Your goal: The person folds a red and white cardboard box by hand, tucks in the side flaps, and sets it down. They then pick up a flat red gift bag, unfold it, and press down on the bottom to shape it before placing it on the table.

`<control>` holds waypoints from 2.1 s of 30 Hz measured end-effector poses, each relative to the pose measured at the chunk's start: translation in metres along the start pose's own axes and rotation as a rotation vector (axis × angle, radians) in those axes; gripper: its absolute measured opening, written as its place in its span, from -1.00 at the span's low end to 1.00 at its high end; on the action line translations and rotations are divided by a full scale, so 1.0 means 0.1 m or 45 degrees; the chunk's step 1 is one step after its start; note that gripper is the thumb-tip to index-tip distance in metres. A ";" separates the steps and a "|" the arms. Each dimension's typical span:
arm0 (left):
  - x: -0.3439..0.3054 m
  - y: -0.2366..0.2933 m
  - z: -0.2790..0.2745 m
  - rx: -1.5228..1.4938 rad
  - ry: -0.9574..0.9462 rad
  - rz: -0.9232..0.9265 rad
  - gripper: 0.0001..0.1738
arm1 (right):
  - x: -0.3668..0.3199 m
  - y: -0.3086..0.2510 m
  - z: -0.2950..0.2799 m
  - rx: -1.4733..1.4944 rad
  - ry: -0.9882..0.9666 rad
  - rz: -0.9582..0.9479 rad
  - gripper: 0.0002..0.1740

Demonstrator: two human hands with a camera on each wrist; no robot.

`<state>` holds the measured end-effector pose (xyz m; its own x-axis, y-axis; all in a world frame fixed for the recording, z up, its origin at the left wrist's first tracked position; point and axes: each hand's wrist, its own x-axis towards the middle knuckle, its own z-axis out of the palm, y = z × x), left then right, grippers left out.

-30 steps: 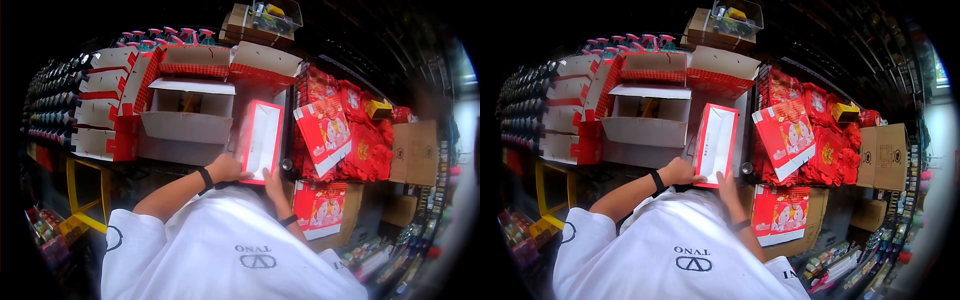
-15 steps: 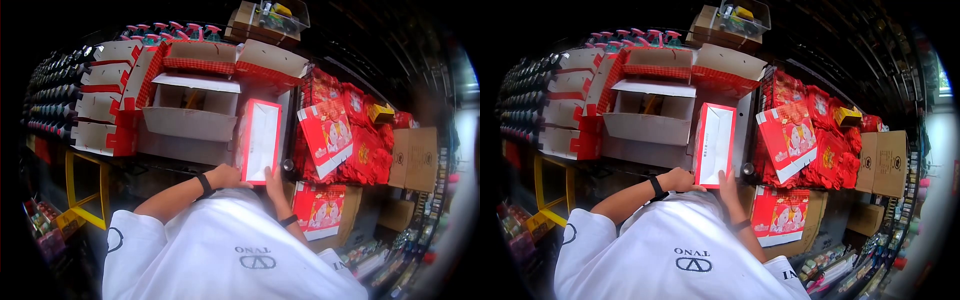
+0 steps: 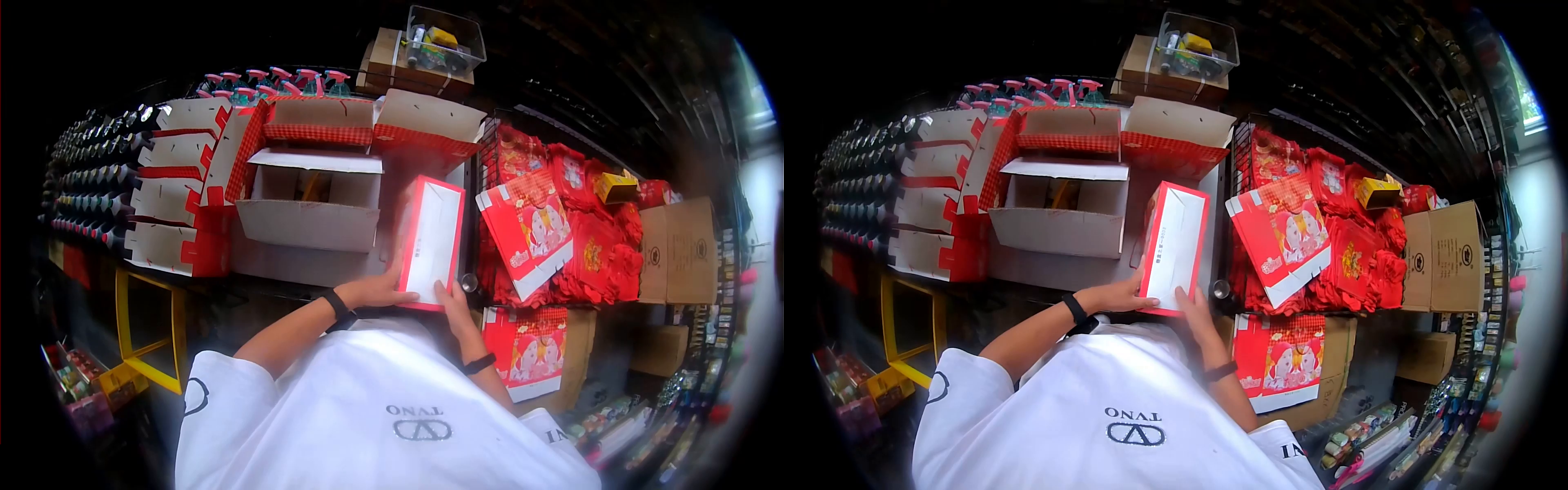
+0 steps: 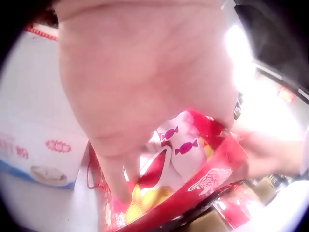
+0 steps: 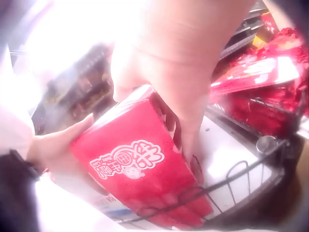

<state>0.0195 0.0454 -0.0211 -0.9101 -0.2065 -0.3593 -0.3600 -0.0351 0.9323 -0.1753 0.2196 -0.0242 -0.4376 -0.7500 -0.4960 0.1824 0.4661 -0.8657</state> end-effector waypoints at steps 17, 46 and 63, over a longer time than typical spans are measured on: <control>0.27 1.66 0.72 1.059 0.353 0.706 0.37 | -0.81 -1.44 -0.48 -0.215 0.759 -0.356 0.53; 0.53 1.71 0.06 -0.317 0.402 0.334 0.29 | -0.14 -0.67 -0.87 0.555 0.121 -0.766 -0.16; -0.60 1.12 0.23 0.833 0.697 0.065 0.33 | 0.12 -0.41 -1.60 0.350 -0.150 -0.517 -0.45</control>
<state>0.0287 0.0759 0.1040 -0.7618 -0.6416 -0.0894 -0.5203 0.5239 0.6744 -0.3288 0.2662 0.0157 -0.4221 -0.9004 -0.1058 0.2500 -0.0035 -0.9682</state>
